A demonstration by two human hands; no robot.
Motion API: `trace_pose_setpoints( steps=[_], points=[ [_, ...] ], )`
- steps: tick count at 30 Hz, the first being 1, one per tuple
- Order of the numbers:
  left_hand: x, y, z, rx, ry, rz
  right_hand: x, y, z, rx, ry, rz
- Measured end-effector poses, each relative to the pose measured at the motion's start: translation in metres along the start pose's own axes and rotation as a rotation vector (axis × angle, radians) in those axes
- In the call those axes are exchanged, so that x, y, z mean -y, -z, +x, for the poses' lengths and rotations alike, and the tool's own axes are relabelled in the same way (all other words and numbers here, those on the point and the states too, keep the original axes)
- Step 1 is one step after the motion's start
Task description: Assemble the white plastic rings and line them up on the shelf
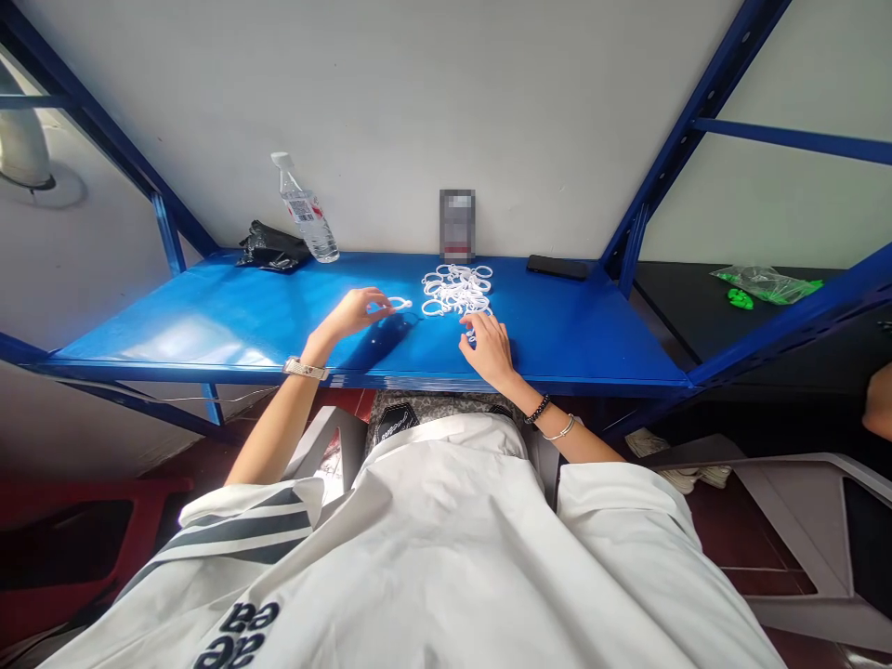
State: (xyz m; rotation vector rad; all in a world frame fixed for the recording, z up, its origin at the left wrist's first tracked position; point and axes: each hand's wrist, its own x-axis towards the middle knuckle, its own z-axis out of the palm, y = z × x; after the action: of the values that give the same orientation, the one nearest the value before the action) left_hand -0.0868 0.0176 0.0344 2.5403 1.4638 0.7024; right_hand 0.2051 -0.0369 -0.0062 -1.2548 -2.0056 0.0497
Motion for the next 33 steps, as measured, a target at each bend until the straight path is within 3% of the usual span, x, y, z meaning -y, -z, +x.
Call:
trace_pose_setpoints(
  steps=[3,5,13,22,27,33],
  points=[
    [0.020,0.005,-0.005,0.022,0.053,0.058,-0.001,-0.002,-0.002,0.020,0.023,-0.111],
    [0.022,0.006,-0.007,0.126,0.088,0.104,-0.003,-0.003,-0.003,0.047,0.019,-0.123],
    [-0.007,0.004,0.000,0.266,0.039,0.034,-0.006,-0.005,-0.001,0.143,0.010,-0.079],
    [-0.011,0.003,-0.001,0.190,0.055,0.164,-0.003,-0.003,0.000,0.164,0.038,-0.012],
    [-0.034,0.002,-0.001,0.137,0.053,0.199,-0.003,-0.003,0.000,0.162,0.057,0.020],
    [-0.058,-0.023,0.001,0.109,0.078,0.288,-0.001,-0.002,0.000,0.181,0.057,0.025]
  ],
)
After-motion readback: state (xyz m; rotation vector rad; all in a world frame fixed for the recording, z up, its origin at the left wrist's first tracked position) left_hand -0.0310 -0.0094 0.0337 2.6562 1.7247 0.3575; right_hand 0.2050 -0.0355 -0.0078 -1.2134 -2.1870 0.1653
